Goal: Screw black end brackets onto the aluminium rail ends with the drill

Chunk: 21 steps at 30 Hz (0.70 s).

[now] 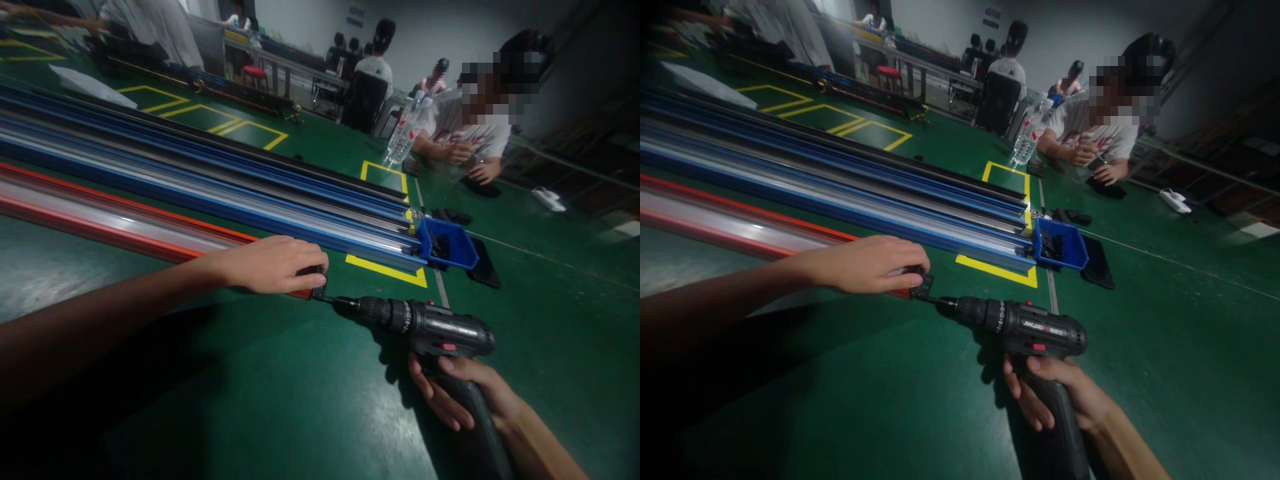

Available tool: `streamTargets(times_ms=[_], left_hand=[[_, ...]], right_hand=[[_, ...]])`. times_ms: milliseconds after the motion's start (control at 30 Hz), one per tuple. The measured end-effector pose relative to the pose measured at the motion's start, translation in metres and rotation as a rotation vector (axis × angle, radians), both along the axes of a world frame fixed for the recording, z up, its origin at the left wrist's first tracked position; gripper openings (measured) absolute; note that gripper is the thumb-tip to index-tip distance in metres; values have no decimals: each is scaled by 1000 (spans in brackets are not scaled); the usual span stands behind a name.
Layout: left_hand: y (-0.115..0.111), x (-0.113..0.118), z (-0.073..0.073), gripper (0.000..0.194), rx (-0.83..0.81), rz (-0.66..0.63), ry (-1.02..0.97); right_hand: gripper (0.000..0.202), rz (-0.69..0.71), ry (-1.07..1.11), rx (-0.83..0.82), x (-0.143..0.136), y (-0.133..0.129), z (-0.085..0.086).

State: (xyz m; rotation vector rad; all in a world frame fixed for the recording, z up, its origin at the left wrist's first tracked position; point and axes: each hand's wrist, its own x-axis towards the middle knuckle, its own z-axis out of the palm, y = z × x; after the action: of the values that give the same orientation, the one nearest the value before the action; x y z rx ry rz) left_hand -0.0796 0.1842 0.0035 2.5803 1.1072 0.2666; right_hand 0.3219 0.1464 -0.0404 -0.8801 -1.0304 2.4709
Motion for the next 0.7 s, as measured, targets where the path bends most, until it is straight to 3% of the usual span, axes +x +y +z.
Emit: streamTargets(times_ms=[267,467,700], left_hand=[[1,0,1,34,-1,-6,-12],[1,0,0,34,1,-5,-23],[2,-1,-1,36,7,-9,-6]], right_hand=[[34,-41,-99,-29,-4,-2,8],[35,11,6,-22,0,0,1],[34,7,-25,-17,-3,-1,6]])
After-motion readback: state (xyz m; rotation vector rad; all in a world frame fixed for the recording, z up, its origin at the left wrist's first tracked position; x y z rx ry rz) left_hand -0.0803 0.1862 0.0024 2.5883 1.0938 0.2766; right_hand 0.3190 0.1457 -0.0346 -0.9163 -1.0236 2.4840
